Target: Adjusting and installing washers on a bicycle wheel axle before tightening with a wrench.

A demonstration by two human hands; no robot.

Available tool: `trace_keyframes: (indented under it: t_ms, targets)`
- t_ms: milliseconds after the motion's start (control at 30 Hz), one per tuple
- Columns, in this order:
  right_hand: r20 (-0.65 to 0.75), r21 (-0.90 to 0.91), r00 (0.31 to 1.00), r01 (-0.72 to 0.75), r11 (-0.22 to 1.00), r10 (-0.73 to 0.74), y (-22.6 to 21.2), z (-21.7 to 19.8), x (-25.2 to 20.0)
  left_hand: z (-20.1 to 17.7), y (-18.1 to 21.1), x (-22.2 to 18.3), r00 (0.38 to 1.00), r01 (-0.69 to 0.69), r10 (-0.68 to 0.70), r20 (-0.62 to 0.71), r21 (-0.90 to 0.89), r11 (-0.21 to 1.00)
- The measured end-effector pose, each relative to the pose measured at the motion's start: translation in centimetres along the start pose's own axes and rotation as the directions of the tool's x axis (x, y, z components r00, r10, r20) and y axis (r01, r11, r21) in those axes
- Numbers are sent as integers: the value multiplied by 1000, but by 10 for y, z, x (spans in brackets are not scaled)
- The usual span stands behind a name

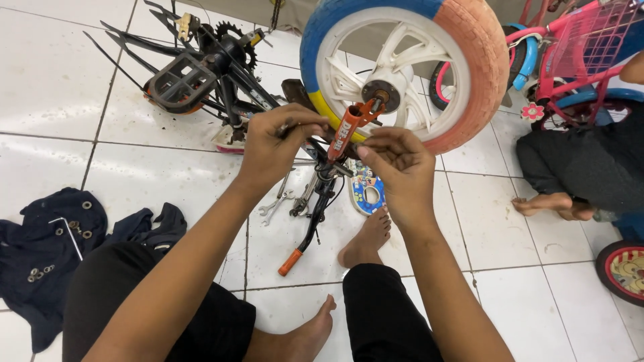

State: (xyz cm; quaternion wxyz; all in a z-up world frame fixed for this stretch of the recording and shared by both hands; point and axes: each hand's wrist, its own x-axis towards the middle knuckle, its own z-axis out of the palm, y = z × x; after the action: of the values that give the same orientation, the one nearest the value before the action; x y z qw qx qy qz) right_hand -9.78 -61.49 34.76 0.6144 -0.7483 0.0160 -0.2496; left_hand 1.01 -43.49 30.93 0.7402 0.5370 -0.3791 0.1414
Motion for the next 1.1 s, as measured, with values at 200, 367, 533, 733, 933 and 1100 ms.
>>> trace_keyframes:
  t_ms: [200, 367, 533, 733, 933, 1100]
  targets:
    - [72, -319, 949, 313, 895, -306, -4, 2, 3, 13, -11, 21, 999, 42, -42, -3, -73, 996]
    - [76, -277, 949, 316, 907, -307, 6, 4, 8, 16, -13, 28, 995, 102, -100, 24, -66, 993]
    - [106, -215, 959, 281, 935, -263, 13, -6, 17, 23, -9, 36, 991, 133, -129, 46, -77, 988]
    - [178, -174, 958, 255, 951, -224, 2, -12, 20, 20, -5, 46, 994, -30, 21, 103, 87, 996]
    - [206, -156, 955, 249, 956, -215, -1, -15, 21, 22, -3, 58, 956, -262, 202, 214, 310, 914]
    - [224, -182, 971, 125, 975, -82, -8, -15, 18, 23, -2, 61, 963, -157, 87, 255, 267, 951]
